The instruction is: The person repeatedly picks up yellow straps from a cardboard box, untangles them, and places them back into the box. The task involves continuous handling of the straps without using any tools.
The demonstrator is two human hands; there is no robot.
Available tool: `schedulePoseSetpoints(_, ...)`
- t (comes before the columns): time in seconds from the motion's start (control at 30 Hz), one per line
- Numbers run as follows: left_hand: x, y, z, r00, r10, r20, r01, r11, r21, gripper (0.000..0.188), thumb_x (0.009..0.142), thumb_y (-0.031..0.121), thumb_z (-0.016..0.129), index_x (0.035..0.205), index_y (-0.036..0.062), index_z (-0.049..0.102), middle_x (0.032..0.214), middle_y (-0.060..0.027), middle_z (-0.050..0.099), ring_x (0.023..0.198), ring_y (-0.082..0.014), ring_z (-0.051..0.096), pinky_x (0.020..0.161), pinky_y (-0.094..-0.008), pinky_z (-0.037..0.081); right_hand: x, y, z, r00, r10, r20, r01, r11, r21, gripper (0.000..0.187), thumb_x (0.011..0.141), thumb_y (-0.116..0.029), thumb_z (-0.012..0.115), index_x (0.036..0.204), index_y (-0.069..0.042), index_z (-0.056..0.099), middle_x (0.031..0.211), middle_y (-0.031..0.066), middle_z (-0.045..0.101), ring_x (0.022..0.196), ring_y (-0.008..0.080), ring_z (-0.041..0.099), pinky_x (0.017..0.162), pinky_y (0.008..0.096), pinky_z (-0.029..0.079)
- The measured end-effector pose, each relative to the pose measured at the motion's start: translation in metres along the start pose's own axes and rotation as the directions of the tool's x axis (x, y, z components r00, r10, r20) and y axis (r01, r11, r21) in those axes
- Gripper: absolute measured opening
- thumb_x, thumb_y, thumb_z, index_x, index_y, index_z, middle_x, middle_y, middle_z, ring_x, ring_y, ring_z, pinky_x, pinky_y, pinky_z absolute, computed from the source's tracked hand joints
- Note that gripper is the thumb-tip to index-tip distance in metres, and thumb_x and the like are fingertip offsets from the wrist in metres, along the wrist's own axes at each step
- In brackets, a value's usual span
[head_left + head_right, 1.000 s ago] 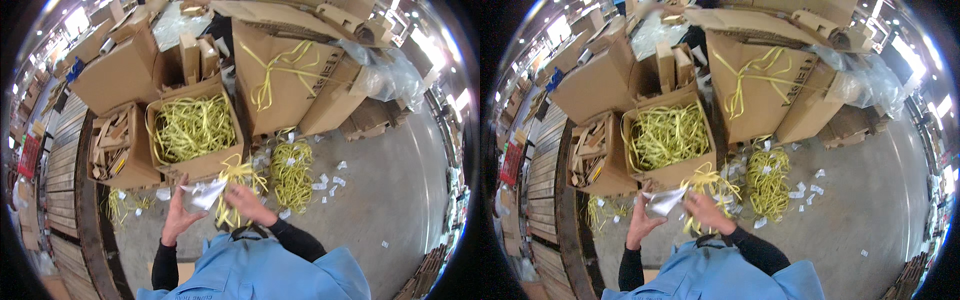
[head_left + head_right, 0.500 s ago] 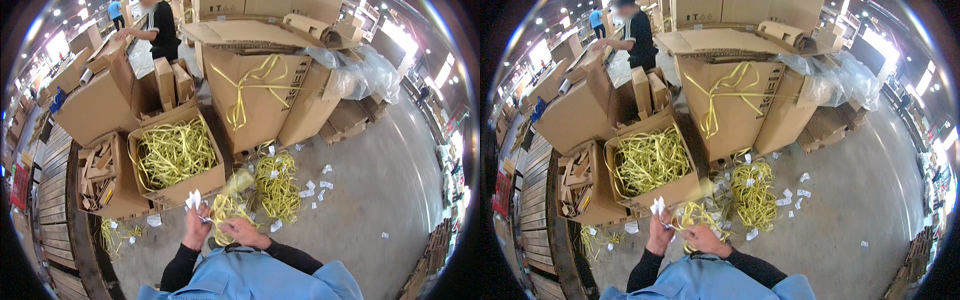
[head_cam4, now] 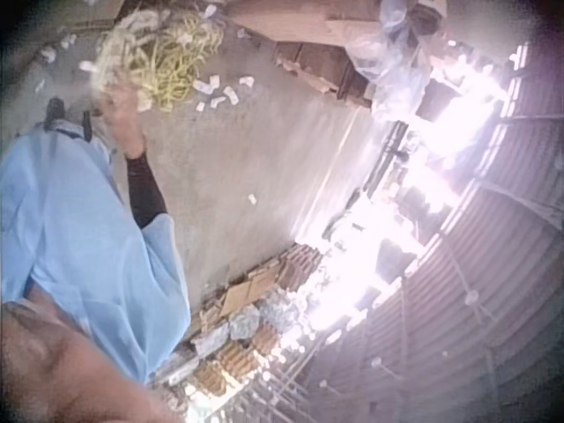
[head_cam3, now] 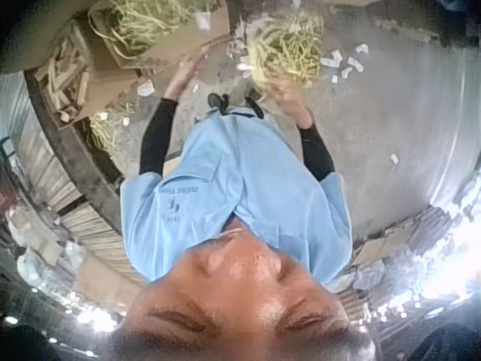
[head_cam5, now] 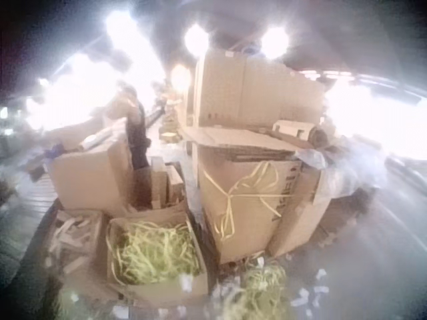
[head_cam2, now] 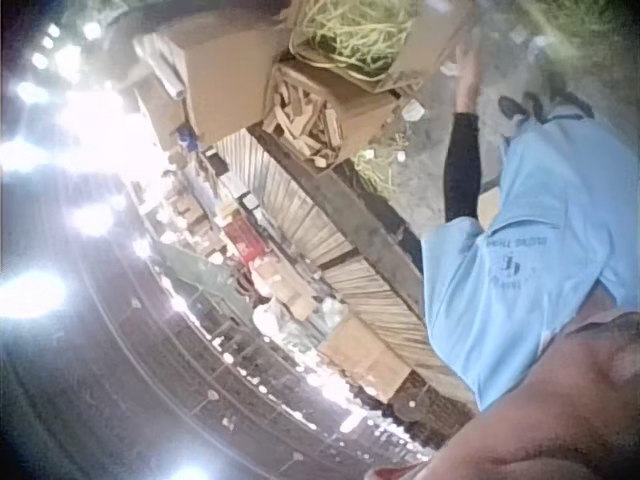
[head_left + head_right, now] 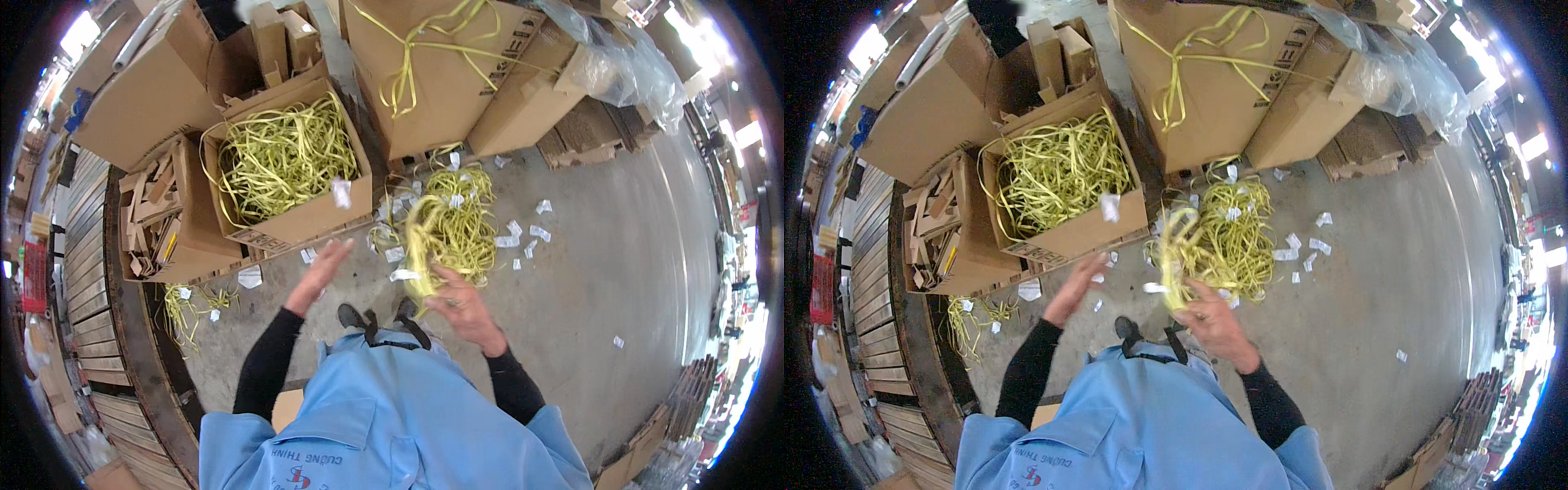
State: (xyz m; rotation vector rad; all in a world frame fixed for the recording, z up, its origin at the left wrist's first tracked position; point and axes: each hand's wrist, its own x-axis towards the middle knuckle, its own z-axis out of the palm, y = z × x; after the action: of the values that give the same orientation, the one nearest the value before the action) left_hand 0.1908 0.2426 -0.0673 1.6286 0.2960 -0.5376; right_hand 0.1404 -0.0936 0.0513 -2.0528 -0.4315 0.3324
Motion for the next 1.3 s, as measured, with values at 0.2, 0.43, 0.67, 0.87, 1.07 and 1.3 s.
schedulePoseSetpoints(0.2, -0.006, 0.023, 0.096, 0.839, -0.071, 0.54, 0.492, 0.522, -0.697, 0.045, 0.102, 0.046, 0.048, 0.135, 0.0156, 0.045, 0.118, -0.0184, 0.066, 0.083, -0.0258, 0.066, 0.073, -0.038, 0.056, 0.0, -0.048, 0.071, 0.87, -0.368, 0.329, 0.348, 0.93, 0.119, 0.02, 0.089, -0.011, 0.069, 0.108, -0.004, 0.072, 0.132, 0.0174, 0.059, 0.12, 0.032, 0.057, 0.1, 0.0407, 0.044)
schedulePoseSetpoints(0.43, -0.021, 0.054, 0.032, 0.988, -0.054, 0.145, 0.155, 0.307, -0.939, 0.017, 0.097, 0.03, 0.063, 0.095, 0.0142, 0.055, 0.084, -0.0052, 0.064, 0.056, -0.0089, 0.041, 0.051, -0.0243, 0.036, -0.006, -0.041, 0.045, 0.979, 0.203, -0.017, -0.146, 0.755, 0.639, 0.021, 0.097, -0.013, 0.06, 0.113, -0.003, 0.07, 0.106, 0.0081, 0.07, 0.097, 0.0168, 0.065, 0.083, 0.0325, 0.053)
schedulePoseSetpoints(0.67, -0.078, 0.114, -0.088, 0.822, 0.313, -0.475, -0.557, 0.274, -0.784, 0.02, 0.098, 0.026, 0.055, 0.084, 0.0118, 0.05, 0.075, -0.0011, 0.05, 0.058, -0.0097, 0.038, 0.053, -0.0259, 0.032, -0.005, 0.001, -0.014, 0.904, 0.319, -0.285, -0.186, 0.893, 0.409, 0.021, 0.099, -0.012, 0.058, 0.114, -0.003, 0.069, 0.092, 0.004, 0.07, 0.081, 0.0095, 0.064, 0.07, 0.0259, 0.051)
schedulePoseSetpoints(0.87, -0.162, 0.122, -0.267, 0.641, 0.384, -0.664, -0.742, 0.092, -0.664, 0.036, 0.1, 0.035, 0.049, 0.074, 0.0105, 0.04, 0.067, 0.0014, 0.039, 0.055, -0.0115, 0.027, 0.051, -0.0292, 0.022, -0.031, 0.096, -0.139, 0.931, -0.036, -0.364, -0.093, 0.94, -0.329, 0.029, 0.088, -0.006, 0.068, 0.117, 0.0, 0.067, 0.098, 0.0058, 0.07, 0.076, 0.0111, 0.064, 0.069, 0.0245, 0.051)
schedulePoseSetpoints(1.07, -0.214, 0.167, -0.213, 0.598, 0.748, -0.287, -0.56, 0.134, -0.818, 0.044, 0.097, 0.04, 0.058, 0.113, -0.0009, 0.059, 0.07, 0.002, 0.041, 0.057, -0.0103, 0.029, 0.053, -0.0275, 0.024, -0.031, 0.095, -0.148, 0.971, 0.12, 0.209, -0.218, 0.807, 0.548, 0.072, 0.08, -0.041, 0.08, 0.136, -0.003, 0.053, 0.109, 0.0135, 0.068, 0.082, 0.0204, 0.068, 0.063, 0.032, 0.057)
schedulePoseSetpoints(1.3, -0.295, 0.232, -0.136, 0.318, 0.938, 0.136, -0.536, 0.296, -0.791, 0.041, 0.086, 0.024, 0.076, 0.114, 0.002, 0.057, 0.061, -0.0075, 0.058, 0.042, -0.0092, 0.04, 0.039, -0.0246, 0.028, 0.052, 0.058, -0.028, 0.933, 0.36, 0.023, -0.312, 0.775, 0.55, 0.059, 0.093, -0.029, 0.064, 0.141, -0.001, 0.046, 0.123, 0.0164, 0.063, 0.105, 0.0234, 0.064, 0.083, 0.0342, 0.056)
